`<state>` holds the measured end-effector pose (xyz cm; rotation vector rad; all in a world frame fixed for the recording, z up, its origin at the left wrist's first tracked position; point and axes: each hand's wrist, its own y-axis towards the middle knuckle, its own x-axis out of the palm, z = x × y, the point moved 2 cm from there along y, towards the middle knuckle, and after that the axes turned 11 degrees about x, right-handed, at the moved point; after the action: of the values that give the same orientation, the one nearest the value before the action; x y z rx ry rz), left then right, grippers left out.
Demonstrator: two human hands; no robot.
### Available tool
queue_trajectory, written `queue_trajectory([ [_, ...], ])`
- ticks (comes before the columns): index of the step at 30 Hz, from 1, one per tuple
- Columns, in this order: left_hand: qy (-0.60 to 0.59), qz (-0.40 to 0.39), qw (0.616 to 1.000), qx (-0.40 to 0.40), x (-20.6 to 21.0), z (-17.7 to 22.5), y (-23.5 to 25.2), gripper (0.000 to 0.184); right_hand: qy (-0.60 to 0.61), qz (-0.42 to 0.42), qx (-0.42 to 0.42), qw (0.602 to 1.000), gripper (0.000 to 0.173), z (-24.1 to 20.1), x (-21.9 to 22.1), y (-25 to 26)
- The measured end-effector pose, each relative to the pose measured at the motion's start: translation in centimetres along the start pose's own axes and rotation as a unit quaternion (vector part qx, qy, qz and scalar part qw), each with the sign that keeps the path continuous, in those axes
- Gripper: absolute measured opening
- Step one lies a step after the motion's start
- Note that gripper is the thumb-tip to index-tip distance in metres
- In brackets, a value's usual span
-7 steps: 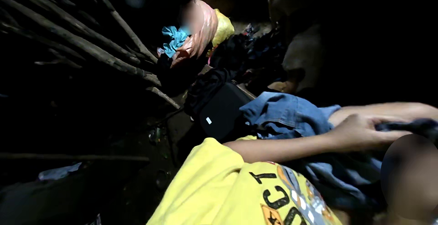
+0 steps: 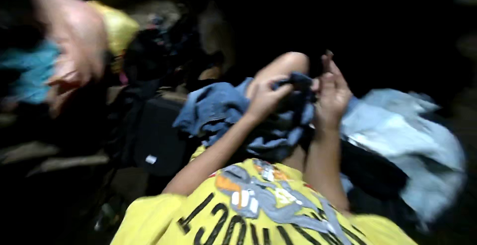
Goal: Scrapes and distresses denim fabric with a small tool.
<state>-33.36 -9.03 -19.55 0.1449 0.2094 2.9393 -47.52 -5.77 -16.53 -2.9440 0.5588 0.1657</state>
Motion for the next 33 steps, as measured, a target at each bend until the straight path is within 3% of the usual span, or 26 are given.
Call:
queue_trajectory([
  [2,0.008,0.008,0.997,-0.081,0.0,3.2,0.0,0.013,0.051,-0.015,0.022,0.998,0.043,0.0,-0.9,0.1],
  [4,0.016,0.014,0.994,-0.109,-0.6,3.4,0.0,0.008,0.026,-0.045,0.012,0.999,0.046,0.0,-1.3,-0.6],
  [7,-0.015,0.035,0.995,-0.095,-1.2,3.1,-0.1,0.009,-0.107,-0.042,0.004,0.993,0.046,0.3,-0.6,-2.7],
  [12,-0.077,0.067,0.991,-0.083,-1.7,3.2,-0.6,0.012,-0.298,0.013,-0.095,0.950,0.049,0.2,1.7,-5.6],
  [19,-0.133,-0.004,0.986,-0.097,-2.6,3.2,-0.8,0.023,-0.327,0.050,-0.118,0.936,0.044,0.7,3.2,-5.4],
  [24,-0.072,-0.032,0.996,-0.033,-2.7,2.6,-1.2,0.019,-0.328,0.066,-0.154,0.930,0.038,-0.2,4.1,-4.1],
  [26,-0.073,-0.017,0.997,-0.034,-2.7,2.7,-1.1,0.020,-0.244,0.053,-0.102,0.963,0.035,-0.4,4.6,-3.8],
  [28,-0.085,-0.012,0.995,-0.048,-2.8,2.8,-0.8,0.021,-0.042,-0.025,0.024,0.999,0.033,-1.0,4.5,-3.6],
  [30,-0.089,-0.019,0.995,-0.052,-3.1,2.7,-0.7,0.020,0.151,-0.094,0.177,0.968,0.030,-1.7,4.0,-3.3],
  [33,-0.088,-0.019,0.995,-0.049,-3.3,2.7,-0.5,0.017,0.228,-0.196,0.279,0.912,0.028,-1.8,2.8,-2.9],
])
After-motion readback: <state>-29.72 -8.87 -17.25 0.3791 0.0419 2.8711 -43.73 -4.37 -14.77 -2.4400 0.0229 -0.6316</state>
